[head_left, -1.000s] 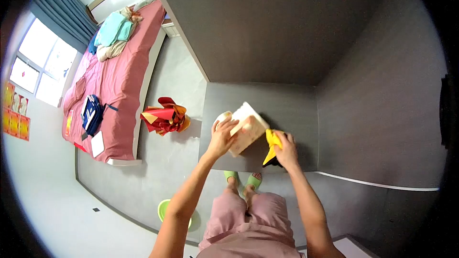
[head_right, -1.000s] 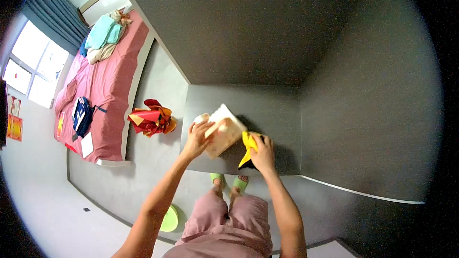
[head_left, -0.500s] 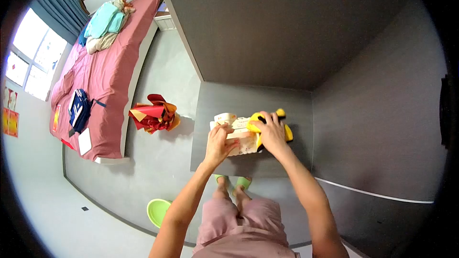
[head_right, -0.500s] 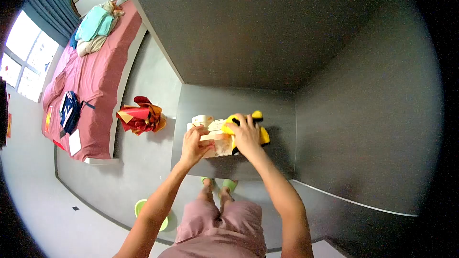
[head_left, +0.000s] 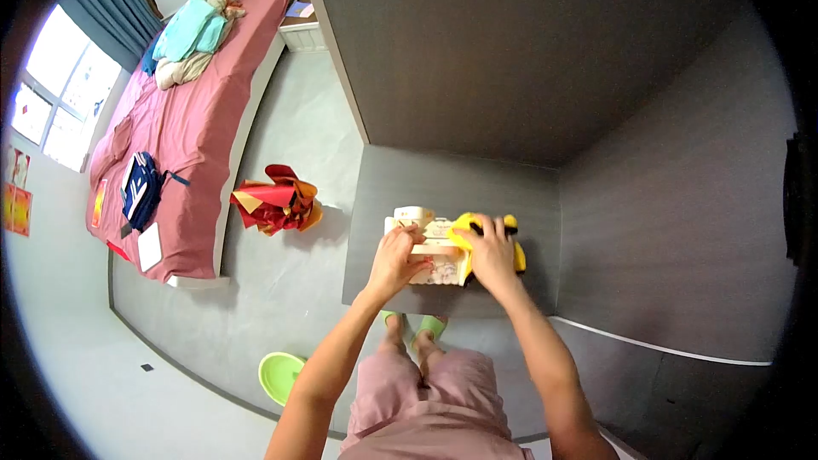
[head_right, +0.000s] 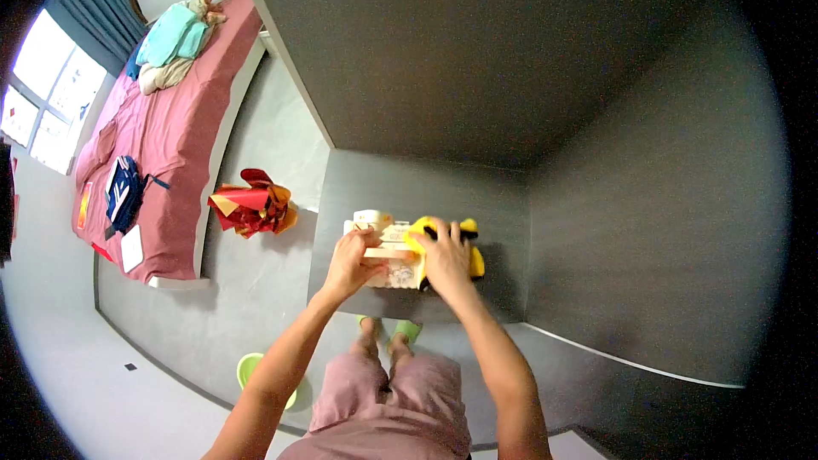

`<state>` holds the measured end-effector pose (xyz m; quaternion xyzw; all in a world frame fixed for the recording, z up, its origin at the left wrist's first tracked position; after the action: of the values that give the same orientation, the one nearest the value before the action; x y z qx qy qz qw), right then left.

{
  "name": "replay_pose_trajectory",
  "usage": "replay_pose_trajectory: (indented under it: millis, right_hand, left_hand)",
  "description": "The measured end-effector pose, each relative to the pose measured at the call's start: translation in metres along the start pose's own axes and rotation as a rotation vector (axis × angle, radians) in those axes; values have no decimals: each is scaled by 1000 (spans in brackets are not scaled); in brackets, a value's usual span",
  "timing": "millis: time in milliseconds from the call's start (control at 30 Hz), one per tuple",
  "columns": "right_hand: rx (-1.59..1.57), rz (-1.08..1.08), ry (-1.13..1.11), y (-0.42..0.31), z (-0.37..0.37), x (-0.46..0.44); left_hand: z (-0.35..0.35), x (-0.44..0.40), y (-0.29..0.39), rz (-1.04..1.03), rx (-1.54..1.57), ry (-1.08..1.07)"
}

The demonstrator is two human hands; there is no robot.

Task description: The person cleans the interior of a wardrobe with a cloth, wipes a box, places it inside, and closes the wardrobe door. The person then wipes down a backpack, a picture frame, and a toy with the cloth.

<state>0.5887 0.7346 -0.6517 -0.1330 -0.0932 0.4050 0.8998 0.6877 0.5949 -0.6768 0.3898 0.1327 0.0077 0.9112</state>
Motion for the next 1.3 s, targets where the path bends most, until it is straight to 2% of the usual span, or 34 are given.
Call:
replay_pose_trajectory:
  millis: [133,200,267,333,400,500,533,600,700,733,800,867,933,1033,1167,1200,1300]
  right_hand:
    - [52,-89,-27,26,-18,-48]
    - [-46,-199,-96,43,-18,-54]
    - [-77,-256,94,34,28,-28]
    - [-106,-358,238,29,63,11]
    - [-71,-328,278,23,68,38]
    - [-102,-260,179,6,47,42]
    - [-129,-266,143,2,40,38]
    - [-113,-232,179,-7,39,26]
    - [-1,-201,229,-14,27,-4]
    - [32,-200,250,-16,25,-16]
    - [90,-258,184,-18,13,-26]
    - [97,-295,200,-27,13,-20]
    - [-30,-240,216,-30,14,-12]
    - [-16,-181,101,-34,2,-2]
    - [138,-191,187,-22,20,-17]
    - [146,-189,279,-15,28,-22]
    - [138,-222,180,-19,16,-25]
  left_hand:
    - [3,-1,4,38,-6,11]
    - [-1,-1,6,58,-19,76]
    - [-9,-8,14,84,-17,138]
    - [-6,-11,17,258,-74,332]
    - [-18,-21,14,262,9,363]
    - [-26,-26,22,192,82,284]
    - [-21,-21,21,211,-12,281]
    - [-11,-17,14,219,-116,269]
    - [-25,-12,-11,299,-194,29]
    - [-30,-15,-13,292,-192,19]
    - [-29,-15,-10,233,-122,117]
    - [-29,-14,-4,226,-101,119]
    - [-32,-14,-8,239,-49,130]
    - [-34,-14,-12,264,-56,115]
    - [-30,-14,-8,232,-65,104]
    - [-31,-13,-7,231,-68,97]
    - [-32,-13,-6,248,-66,128]
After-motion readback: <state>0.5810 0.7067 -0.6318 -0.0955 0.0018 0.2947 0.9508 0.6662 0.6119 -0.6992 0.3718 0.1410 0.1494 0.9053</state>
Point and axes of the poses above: each hand's wrist, its own x-axis away from the middle knuckle, its own z-axis out of the back of the hand, y = z × x, the point moved 9 cm from there along -x, towards the middle knuckle, and after that the axes turned 7 degrees about -y, right-handed, at the moved point
